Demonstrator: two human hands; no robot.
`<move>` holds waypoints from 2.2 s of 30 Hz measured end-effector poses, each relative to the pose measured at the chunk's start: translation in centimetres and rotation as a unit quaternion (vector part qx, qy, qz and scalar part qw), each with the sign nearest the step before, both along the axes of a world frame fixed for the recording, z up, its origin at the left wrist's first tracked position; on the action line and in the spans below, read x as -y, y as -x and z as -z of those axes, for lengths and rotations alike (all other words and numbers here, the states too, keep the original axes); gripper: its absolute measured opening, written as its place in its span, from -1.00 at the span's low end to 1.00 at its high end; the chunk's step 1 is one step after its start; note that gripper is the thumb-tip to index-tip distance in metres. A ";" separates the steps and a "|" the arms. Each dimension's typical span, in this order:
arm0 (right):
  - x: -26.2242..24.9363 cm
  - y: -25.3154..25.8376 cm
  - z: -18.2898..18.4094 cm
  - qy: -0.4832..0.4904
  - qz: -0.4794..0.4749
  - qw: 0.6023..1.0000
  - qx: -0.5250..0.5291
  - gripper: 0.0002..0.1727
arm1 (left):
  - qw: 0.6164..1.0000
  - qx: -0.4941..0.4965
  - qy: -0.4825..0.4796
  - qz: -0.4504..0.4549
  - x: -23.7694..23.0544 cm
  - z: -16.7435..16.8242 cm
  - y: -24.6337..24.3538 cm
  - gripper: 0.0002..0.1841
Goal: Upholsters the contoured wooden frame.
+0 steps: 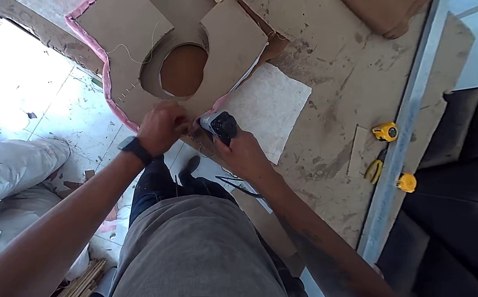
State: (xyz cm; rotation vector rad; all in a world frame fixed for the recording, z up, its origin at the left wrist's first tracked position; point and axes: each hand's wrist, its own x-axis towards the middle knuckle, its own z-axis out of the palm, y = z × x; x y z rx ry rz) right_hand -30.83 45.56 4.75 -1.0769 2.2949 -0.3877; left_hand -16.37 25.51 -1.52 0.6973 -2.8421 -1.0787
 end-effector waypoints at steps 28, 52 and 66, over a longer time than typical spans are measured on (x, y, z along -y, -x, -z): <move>-1.4 -5.8 0.9 0.069 0.116 0.989 0.064 -0.74 | 0.995 0.002 0.082 0.058 2.0 2.0 -0.5 -0.74; 0.3 -13.3 0.0 0.069 0.239 0.965 0.084 -0.78 | 0.976 -0.184 -0.118 0.005 8.2 1.9 -7.3 -0.84; -15.2 3.4 -0.9 0.156 0.460 0.856 0.175 -0.63 | 0.796 -0.142 -0.444 -0.387 6.4 5.8 -16.6 -0.49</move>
